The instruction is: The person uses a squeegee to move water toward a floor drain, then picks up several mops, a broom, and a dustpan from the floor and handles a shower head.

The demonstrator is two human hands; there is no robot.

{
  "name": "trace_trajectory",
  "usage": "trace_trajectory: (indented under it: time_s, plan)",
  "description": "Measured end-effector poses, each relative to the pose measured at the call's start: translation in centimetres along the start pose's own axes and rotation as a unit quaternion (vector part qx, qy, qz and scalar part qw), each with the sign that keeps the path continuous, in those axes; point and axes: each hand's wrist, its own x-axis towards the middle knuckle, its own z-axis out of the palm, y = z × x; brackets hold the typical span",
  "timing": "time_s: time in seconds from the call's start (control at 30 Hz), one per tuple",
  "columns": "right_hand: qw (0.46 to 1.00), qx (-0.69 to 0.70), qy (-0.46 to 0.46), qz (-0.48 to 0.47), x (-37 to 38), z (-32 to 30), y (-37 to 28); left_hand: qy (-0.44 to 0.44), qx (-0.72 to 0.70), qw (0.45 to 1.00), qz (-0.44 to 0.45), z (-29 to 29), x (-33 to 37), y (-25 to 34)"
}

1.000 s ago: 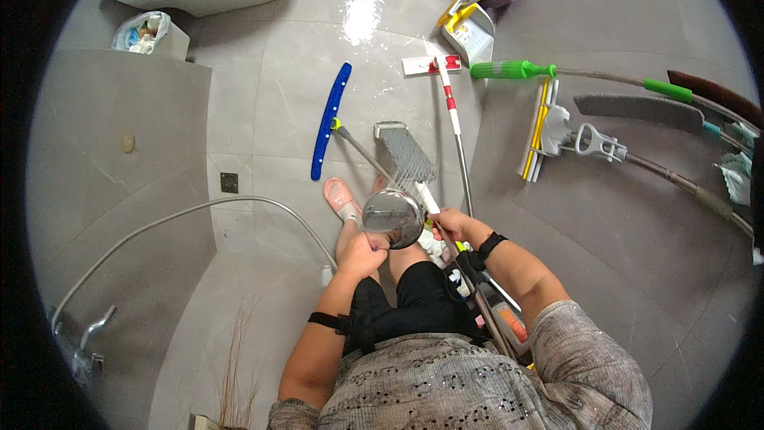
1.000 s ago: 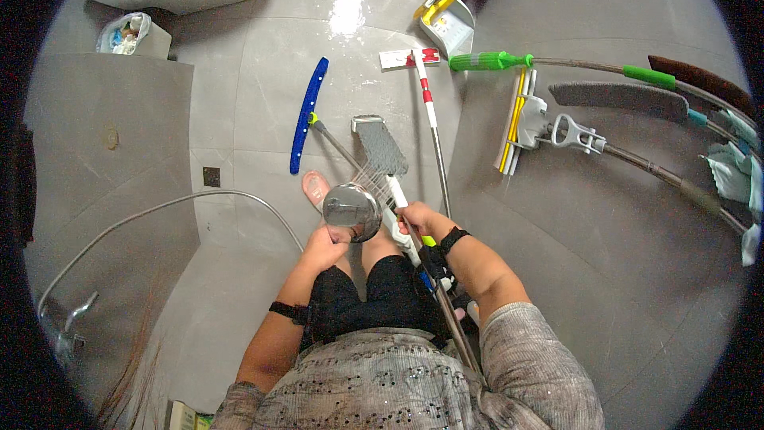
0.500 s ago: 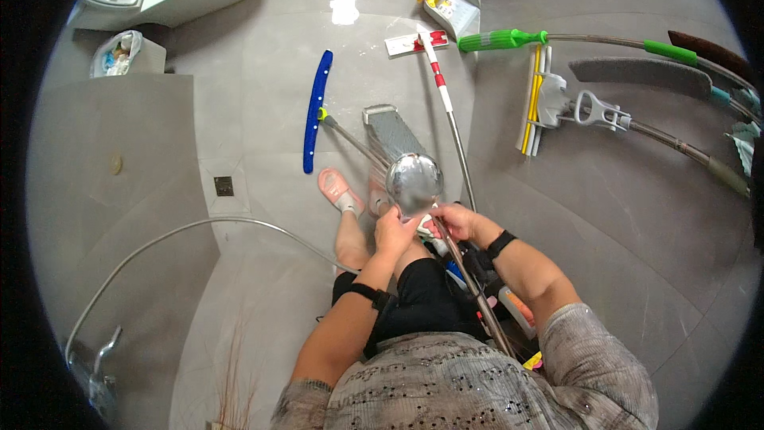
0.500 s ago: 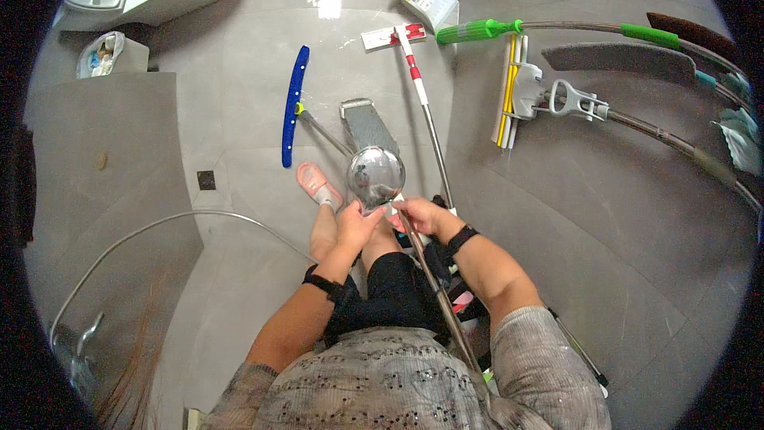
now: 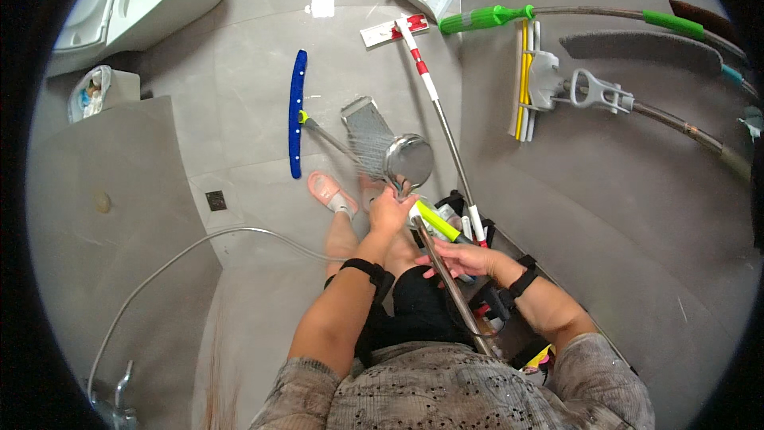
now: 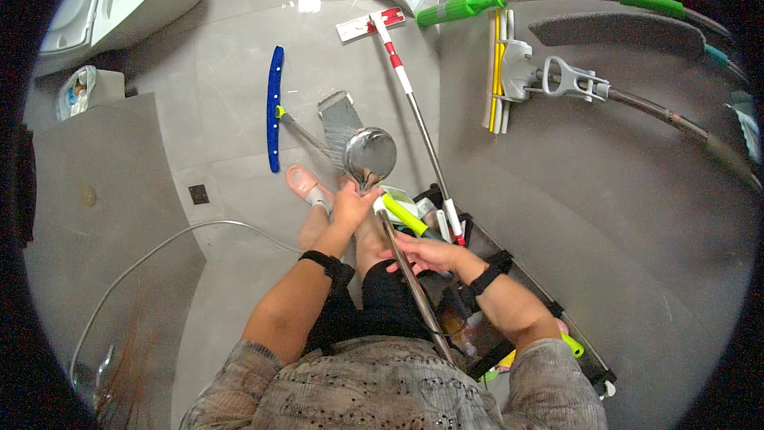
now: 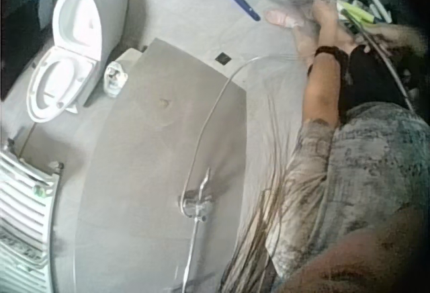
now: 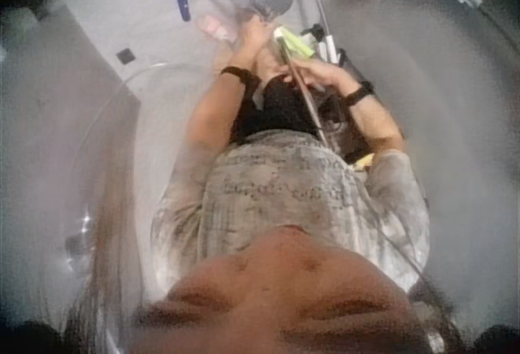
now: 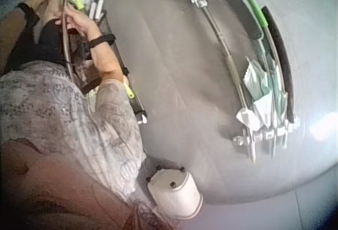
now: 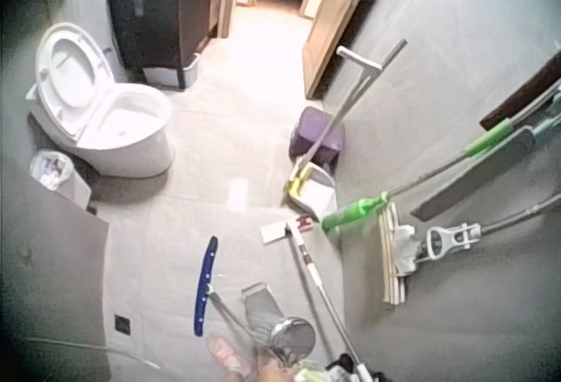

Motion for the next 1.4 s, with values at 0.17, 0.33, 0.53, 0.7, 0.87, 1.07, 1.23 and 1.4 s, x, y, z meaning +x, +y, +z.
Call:
trace_trajectory:
  time_s: [0.17, 0.33, 0.53, 0.7, 0.87, 1.07, 1.23, 1.4]
  plan:
    - [0.996, 0.074, -0.051, -0.021, 0.2, 0.5, 0.1, 0.003, 0.07, 0.996, 0.054, 1.0, 0.1, -2.1]
    - [0.99, 0.131, -0.001, -0.054, -1.6, 3.4, 2.8, -0.009, -0.017, 1.0, 0.013, 2.3, 2.7, -2.5]
    - [0.98, 0.177, 0.085, -0.008, -6.5, 7.2, 7.2, -0.067, 0.086, 0.986, -0.124, 3.2, 4.4, -0.4]
    - [0.979, 0.149, 0.142, -0.006, -7.2, 9.9, 4.9, -0.044, -0.006, 0.995, -0.089, 4.6, 6.9, -4.5]
    - [0.974, 0.176, 0.14, -0.005, -6.9, 9.8, 4.5, -0.074, -0.122, 0.987, -0.074, 5.1, 6.2, -5.3]
    - [0.97, 0.195, 0.145, 0.001, -5.9, 9.4, 4.7, 0.04, 0.07, 0.996, -0.037, 4.6, 0.5, -2.2]
    - [0.97, 0.196, 0.145, 0.014, -5.7, 9.9, 4.7, -0.029, 0.078, 0.992, -0.096, 2.9, -2.4, -1.1]
    - [0.968, 0.194, 0.16, 0.002, -4.6, 9.6, 4.8, -0.042, 0.019, 0.996, -0.072, 2.8, -6.9, -0.5]
